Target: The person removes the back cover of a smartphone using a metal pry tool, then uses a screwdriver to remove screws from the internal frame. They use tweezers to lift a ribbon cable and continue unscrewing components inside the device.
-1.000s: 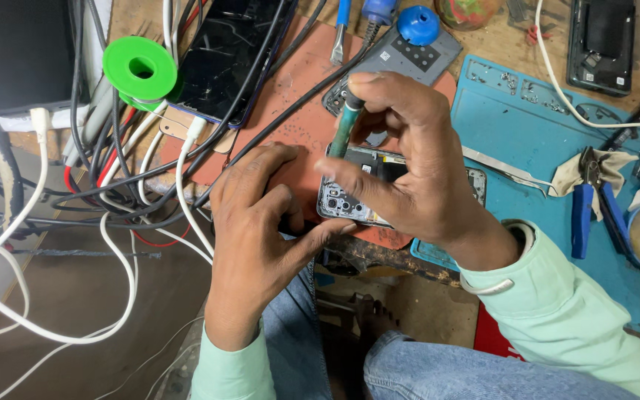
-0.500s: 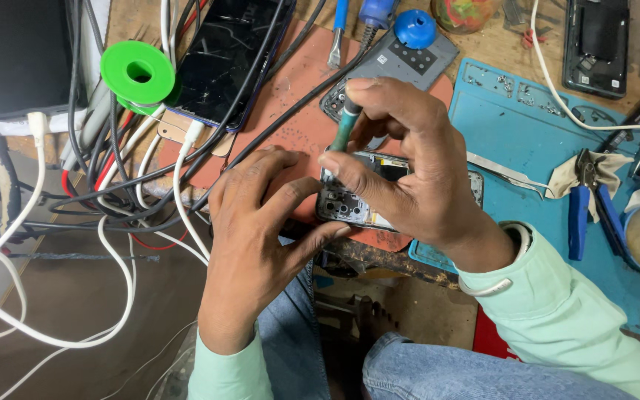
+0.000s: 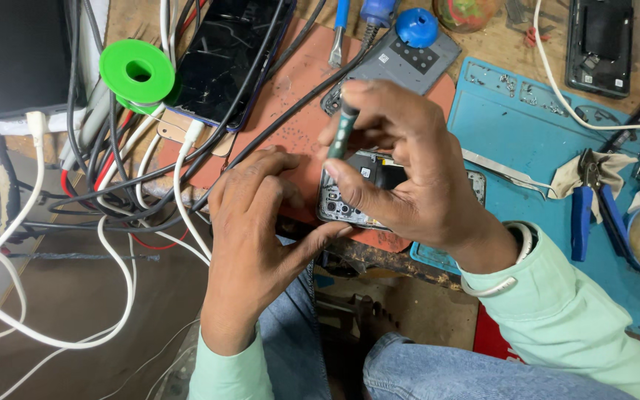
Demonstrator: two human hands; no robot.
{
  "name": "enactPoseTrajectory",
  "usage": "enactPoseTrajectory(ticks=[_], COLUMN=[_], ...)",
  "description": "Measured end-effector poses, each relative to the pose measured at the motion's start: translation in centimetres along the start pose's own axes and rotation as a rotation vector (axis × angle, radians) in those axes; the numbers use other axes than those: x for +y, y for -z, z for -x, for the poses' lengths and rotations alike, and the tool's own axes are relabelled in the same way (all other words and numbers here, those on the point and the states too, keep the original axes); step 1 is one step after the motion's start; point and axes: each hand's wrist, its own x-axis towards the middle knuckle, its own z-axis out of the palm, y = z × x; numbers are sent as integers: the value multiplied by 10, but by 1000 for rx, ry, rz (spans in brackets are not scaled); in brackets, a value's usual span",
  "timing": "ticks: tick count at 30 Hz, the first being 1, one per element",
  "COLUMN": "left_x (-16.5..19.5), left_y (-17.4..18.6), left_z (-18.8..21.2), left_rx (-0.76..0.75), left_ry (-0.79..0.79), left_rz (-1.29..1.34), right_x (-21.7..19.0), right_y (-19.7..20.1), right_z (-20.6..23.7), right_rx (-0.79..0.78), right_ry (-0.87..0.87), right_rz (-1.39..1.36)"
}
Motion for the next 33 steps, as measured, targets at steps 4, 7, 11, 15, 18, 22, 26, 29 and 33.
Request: enactPoseTrajectory(ticks=[4, 7, 11, 15, 18, 22, 26, 29, 33], left_x=[-1, 0, 0, 0, 0, -1, -2, -2, -1], left_y=[1, 1, 2, 2, 2, 1, 2, 1, 1], left_z=[1, 2, 0, 0, 0, 1, 0, 0, 1], left_rx=[-2, 0, -9, -6, -7, -6, -16, -6, -8], left_ry=[0, -1, -2, 2, 1, 6, 0, -12, 7], left_rz=[5, 8, -3, 11, 11, 16, 18, 5, 11], right_x=[2, 2, 0, -1, -1, -2, -3, -1, -3], right_y=[3, 4, 3, 1, 1, 1, 0, -2, 2], right_z=[-2, -2, 0, 1, -1, -2, -2, -2, 1], right_rx=[-34, -25, -34, -24, -28, -35, -38, -33, -21], right_ry=[10, -50, 5, 13, 43, 3, 42, 18, -77], right_rz=[-5, -25, 38, 25, 72, 24, 34, 83, -141])
